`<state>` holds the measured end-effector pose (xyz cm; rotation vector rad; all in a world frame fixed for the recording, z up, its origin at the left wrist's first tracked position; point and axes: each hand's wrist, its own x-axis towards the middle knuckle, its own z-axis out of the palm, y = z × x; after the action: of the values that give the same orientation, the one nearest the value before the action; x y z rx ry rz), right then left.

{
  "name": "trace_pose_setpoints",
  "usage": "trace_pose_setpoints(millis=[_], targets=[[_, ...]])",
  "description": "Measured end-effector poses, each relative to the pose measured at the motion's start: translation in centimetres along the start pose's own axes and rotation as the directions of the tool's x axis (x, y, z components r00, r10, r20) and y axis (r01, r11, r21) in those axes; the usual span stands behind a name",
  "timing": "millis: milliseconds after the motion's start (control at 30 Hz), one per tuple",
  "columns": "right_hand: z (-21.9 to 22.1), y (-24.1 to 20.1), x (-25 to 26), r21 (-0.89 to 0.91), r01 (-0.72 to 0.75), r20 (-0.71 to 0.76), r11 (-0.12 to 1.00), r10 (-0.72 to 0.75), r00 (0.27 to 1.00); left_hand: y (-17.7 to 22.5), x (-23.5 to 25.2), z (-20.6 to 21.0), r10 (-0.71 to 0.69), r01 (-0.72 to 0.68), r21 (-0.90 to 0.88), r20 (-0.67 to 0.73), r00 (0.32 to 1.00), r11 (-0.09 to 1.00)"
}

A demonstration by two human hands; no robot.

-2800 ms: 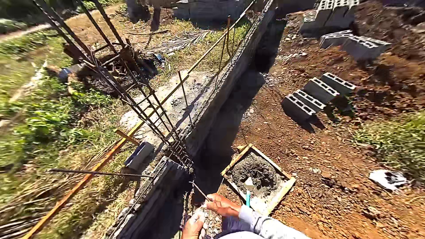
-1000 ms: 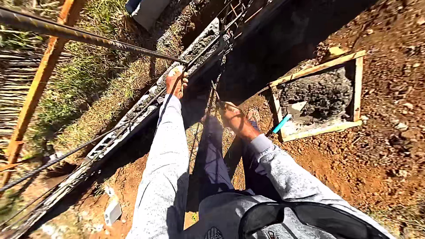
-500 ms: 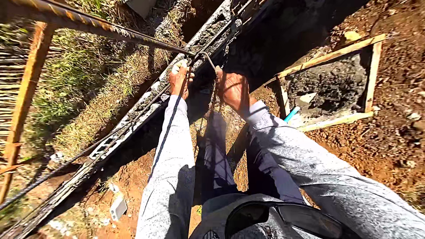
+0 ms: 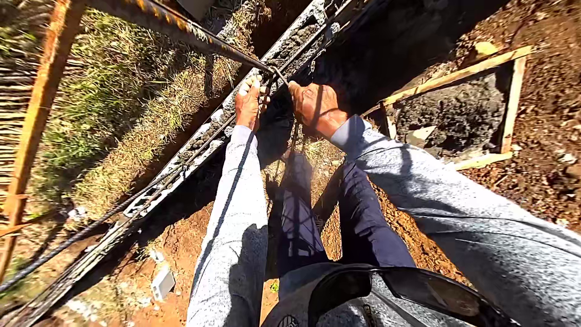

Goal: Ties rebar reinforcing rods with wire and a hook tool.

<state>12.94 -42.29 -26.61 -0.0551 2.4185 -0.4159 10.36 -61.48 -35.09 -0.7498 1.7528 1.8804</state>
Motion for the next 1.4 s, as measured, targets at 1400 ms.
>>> trace_pose_setpoints(millis=[1400], targets=[[-1.9, 0.3, -1.5, -0.202, -0.013, -0.027, 0.979, 0.008, 1.0, 4.6, 2.5, 1.1, -0.154, 0.111, 0.533, 0.038, 0.987, 0.839]])
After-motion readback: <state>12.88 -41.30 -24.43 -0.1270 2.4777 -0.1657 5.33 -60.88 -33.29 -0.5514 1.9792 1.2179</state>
